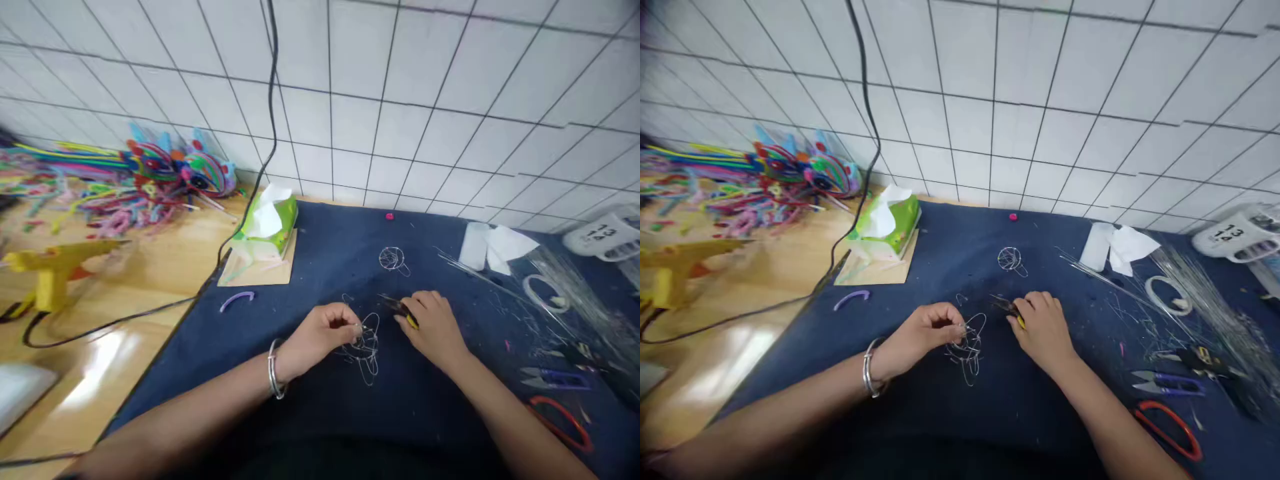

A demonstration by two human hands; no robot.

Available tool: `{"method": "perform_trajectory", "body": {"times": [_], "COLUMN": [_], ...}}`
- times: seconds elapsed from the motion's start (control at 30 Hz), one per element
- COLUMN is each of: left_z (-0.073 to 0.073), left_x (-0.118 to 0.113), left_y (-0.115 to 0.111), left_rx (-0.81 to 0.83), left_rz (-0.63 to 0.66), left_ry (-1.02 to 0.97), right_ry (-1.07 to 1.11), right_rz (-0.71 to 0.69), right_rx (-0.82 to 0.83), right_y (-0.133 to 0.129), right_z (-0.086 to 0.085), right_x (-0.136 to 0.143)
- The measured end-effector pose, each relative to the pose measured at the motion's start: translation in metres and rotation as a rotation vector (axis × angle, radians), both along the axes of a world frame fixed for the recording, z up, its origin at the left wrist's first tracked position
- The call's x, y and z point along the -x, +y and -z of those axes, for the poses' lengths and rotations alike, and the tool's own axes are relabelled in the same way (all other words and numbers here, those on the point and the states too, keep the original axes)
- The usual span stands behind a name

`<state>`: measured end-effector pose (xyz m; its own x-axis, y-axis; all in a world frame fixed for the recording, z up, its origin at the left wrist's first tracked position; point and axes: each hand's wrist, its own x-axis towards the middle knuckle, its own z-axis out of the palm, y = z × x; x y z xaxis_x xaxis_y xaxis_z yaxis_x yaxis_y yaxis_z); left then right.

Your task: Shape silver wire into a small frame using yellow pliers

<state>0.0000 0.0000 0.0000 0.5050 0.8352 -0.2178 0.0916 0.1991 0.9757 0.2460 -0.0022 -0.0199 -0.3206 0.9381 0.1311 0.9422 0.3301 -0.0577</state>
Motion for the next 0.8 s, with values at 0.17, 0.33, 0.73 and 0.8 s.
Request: {"method": "perform_trajectory", "body": {"times": [0.17,0.33,0.73,0.8], "left_z": [-0.001,0.0,0.0,0.0], "left_x": [0.0,0.0,-0.001,-0.001], "left_y": [-0.001,0.0,-0.002,-0.002], "left_rx": [0.002,-0.012,-0.016,-0.015], "left_rz": [0.007,0.004,-0.033,-0.035], "left_ry": [-0.062,-0.082,-0.081,-0.082], "right_ry": [-0.01,-0.011,0.295,0.303], "right_rz": [-0.023,-0.046,-0.163,-0.158], "right_rx": [0.011,0.008,-0.223,-0.267], "right_y": [-0.004,-0.005,-0.017,-0.018], "right_z": [-0.005,-0.007,-0.024,-0.027], "right_x": [0.005,0.004,0.009,0.009]}}
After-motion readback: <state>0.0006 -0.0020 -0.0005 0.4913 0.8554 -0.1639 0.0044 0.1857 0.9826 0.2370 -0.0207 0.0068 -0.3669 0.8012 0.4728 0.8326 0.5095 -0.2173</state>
